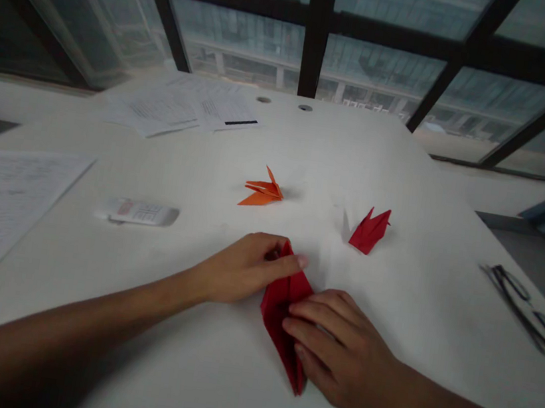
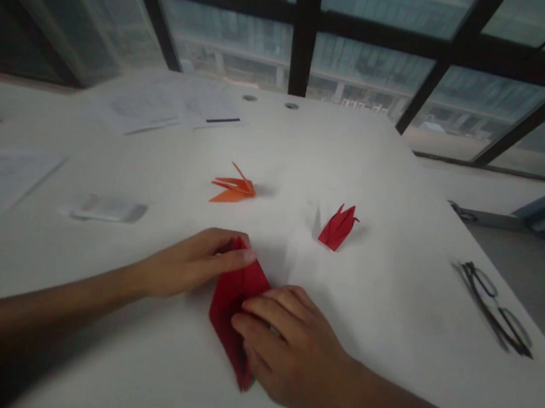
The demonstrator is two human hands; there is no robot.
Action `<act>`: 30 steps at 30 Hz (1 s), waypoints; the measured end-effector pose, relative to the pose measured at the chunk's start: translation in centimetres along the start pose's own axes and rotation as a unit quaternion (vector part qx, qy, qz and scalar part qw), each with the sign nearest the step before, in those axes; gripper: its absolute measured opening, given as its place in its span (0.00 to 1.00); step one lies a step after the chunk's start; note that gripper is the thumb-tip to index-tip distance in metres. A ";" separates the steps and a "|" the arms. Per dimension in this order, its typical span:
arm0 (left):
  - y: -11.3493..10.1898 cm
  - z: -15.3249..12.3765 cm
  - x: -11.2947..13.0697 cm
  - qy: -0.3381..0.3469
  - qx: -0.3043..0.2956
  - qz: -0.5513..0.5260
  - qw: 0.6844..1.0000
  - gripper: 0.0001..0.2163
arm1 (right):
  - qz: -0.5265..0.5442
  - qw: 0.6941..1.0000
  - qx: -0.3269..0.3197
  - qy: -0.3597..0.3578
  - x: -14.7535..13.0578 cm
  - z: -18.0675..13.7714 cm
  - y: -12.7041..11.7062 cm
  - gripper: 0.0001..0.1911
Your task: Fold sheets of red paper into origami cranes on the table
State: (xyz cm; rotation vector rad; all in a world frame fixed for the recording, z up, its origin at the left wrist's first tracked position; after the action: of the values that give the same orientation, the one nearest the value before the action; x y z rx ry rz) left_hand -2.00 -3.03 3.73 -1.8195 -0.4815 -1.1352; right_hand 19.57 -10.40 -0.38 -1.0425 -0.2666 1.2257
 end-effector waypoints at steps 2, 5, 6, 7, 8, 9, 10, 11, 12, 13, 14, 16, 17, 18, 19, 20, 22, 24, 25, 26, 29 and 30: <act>0.1 0.1 -0.4 -0.007 0.014 0.014 1.000 0.17 | -0.014 1.000 -0.020 -0.002 0.0 0.1 0.1 0.14; 0.4 0.4 -1.0 -0.019 0.020 0.028 0.999 0.14 | -0.025 0.999 -0.038 -0.001 0.2 0.0 0.4 0.13; 0.4 0.4 -1.1 -0.020 0.021 0.031 0.999 0.13 | -0.028 0.999 -0.042 -0.001 0.2 -0.1 0.5 0.12; 0.5 0.5 -1.2 -0.020 0.025 0.034 0.999 0.12 | -0.031 0.999 -0.045 -0.002 0.2 -0.1 0.5 0.12; 0.4 0.5 -1.2 -0.019 0.030 0.036 0.999 0.12 | -0.035 0.998 -0.043 -0.001 0.2 -0.2 0.6 0.12; 0.4 0.5 -1.2 -0.017 0.037 0.038 0.998 0.12 | -0.039 0.998 -0.038 0.001 0.1 -0.2 0.6 0.12; 0.4 0.5 -1.1 -0.014 0.044 0.037 0.998 0.12 | -0.045 0.998 -0.032 0.005 0.1 -0.3 0.6 0.11; 0.4 0.5 -1.1 -0.009 0.048 0.032 0.998 0.11 | -0.050 0.998 -0.024 0.011 0.0 -0.3 0.6 0.11; 0.4 0.4 -1.1 -0.004 0.051 0.024 0.998 0.10 | -0.054 0.998 -0.019 0.018 0.0 -0.3 0.5 0.10; 0.4 0.4 -1.1 0.000 0.053 0.014 0.998 0.08 | -0.055 0.998 -0.016 0.024 -0.1 -0.4 0.5 0.10; 0.4 0.4 -1.1 0.004 0.054 0.005 0.999 0.06 | -0.055 0.998 -0.016 0.031 -0.1 -0.4 0.5 0.10; 0.5 0.3 -1.2 0.009 0.048 -0.014 0.999 0.09 | -0.053 0.998 -0.019 0.041 -0.2 -0.5 0.5 0.10; 0.5 0.3 -1.2 0.010 0.044 -0.020 0.999 0.12 | -0.053 0.997 -0.019 0.045 -0.2 -0.5 0.5 0.11; 0.5 0.3 -1.3 0.012 0.038 -0.024 0.999 0.14 | -0.052 0.997 -0.020 0.048 -0.2 -0.6 0.5 0.11; 0.4 0.3 -1.4 0.014 0.031 -0.026 0.999 0.15 | -0.053 0.997 -0.020 0.051 -0.3 -0.6 0.5 0.12; 0.3 0.3 -1.4 0.014 0.022 -0.029 0.999 0.15 | -0.056 0.997 -0.019 0.052 -0.3 -0.6 0.6 0.11; 0.0 0.3 -1.6 0.016 -0.009 -0.045 0.999 0.17 | -0.060 0.996 -0.016 0.058 -0.4 -0.6 0.7 0.07; -0.5 0.3 -1.7 0.018 -0.067 -0.089 0.994 0.21 | -0.053 0.996 -0.015 0.071 -0.5 -0.4 0.7 0.03; -0.7 0.3 -1.8 0.016 -0.101 -0.121 0.987 0.24 | -0.046 0.996 -0.015 0.082 -0.5 -0.3 0.7 0.05; -0.9 0.4 -2.0 0.011 -0.134 -0.155 0.979 0.28 | -0.039 0.995 -0.015 0.092 -0.4 -0.3 0.8 0.07; -1.1 0.6 -2.7 -0.011 -0.189 -0.238 0.953 0.34 | -0.035 0.994 -0.014 0.106 -0.3 -0.1 0.7 0.17; -1.1 0.7 -3.0 -0.014 -0.187 -0.247 0.951 0.34 | -0.040 0.994 -0.014 0.099 -0.3 -0.2 0.7 0.19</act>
State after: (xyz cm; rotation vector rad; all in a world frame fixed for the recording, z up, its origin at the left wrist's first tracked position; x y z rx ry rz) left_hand -3.94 -1.51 1.55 -2.1049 -0.8149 -1.6293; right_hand 19.09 -10.79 -0.90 -1.1590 -0.1702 1.0411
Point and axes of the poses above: each hand's wrist, its own z-axis towards the middle knuckle, its own y-axis out of the palm, x = y × z, the point moved 1 cm from there along z, towards the middle knuckle, and after that the axes turned 2 degrees about x, right-handed, at the moved point
